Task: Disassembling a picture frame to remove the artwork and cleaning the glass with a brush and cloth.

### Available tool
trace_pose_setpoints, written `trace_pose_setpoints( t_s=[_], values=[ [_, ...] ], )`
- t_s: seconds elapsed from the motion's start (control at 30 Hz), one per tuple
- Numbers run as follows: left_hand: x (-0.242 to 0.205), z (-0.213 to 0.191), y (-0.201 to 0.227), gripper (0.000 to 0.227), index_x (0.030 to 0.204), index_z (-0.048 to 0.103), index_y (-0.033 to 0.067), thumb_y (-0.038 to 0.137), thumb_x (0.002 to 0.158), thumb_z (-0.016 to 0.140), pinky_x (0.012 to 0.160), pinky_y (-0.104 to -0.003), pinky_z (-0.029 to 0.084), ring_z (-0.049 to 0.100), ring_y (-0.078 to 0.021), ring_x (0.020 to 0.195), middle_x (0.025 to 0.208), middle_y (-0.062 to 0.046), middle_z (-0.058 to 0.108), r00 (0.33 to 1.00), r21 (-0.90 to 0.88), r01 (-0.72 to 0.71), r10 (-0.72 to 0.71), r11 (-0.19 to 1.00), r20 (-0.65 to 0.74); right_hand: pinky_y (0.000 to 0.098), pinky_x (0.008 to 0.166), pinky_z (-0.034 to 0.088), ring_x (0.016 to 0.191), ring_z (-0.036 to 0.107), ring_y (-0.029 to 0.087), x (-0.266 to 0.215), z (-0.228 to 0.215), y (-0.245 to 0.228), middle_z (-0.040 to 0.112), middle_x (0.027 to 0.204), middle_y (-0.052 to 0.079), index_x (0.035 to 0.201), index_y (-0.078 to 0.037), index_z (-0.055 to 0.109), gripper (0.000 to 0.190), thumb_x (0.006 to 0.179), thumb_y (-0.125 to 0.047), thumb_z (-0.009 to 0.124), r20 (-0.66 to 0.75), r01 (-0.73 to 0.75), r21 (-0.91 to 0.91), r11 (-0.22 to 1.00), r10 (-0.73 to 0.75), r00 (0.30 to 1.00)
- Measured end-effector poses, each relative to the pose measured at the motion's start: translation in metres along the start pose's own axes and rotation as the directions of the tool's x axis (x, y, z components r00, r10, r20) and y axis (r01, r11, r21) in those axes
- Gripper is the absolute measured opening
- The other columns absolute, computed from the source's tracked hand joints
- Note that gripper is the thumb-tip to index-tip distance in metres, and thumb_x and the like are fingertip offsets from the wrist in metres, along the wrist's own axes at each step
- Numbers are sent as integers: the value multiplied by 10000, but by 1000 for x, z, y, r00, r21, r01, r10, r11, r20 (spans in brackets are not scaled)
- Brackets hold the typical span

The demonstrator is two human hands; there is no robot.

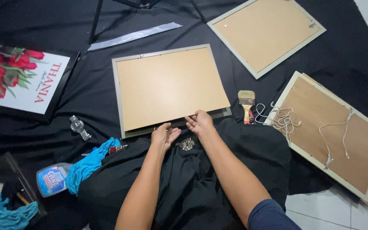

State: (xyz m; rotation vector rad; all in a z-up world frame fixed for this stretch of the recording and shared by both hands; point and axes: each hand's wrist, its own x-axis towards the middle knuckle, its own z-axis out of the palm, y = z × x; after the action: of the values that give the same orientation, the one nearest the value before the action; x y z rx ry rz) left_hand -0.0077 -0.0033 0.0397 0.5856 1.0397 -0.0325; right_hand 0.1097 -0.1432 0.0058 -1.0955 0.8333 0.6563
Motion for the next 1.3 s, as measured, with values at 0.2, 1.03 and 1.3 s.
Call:
trace_pose_setpoints(
  t_s=[0.2, 1.03, 1.3],
  values=[
    [4, 4, 4, 495, 1332, 481, -117, 60, 907, 663, 987, -603, 522, 650, -490, 1158, 1287, -356, 592, 993, -119, -116, 114, 986, -23, 428, 791, 626, 941, 744, 305, 11, -3, 12, 574, 1004, 56, 1254, -63, 461, 331, 1012, -273, 543, 89, 20, 86, 996, -27, 996],
    [31, -20, 13, 485, 1487, 374, 85, 228, 1060, 557, 1173, -658, 293, 556, -431, 1285, 1422, -218, 468, 945, -298, -310, 258, 903, -199, 700, 1049, 450, 1321, 504, 526, -36, 13, 17, 462, 1361, 236, 1432, -12, 356, 450, 1069, -229, 510, 133, 107, 324, 940, -157, 979],
    [67, -47, -8, 464, 1381, 422, -2, 199, 989, 569, 1084, -568, 440, 670, -375, 1151, 1156, -144, 534, 982, -162, -164, 144, 973, -125, 690, 1107, 378, 1384, 437, 522, -22, 8, 16, 412, 1448, 257, 1452, -16, 334, 494, 1058, -240, 531, 165, 38, 316, 948, -95, 982]
  ],
)
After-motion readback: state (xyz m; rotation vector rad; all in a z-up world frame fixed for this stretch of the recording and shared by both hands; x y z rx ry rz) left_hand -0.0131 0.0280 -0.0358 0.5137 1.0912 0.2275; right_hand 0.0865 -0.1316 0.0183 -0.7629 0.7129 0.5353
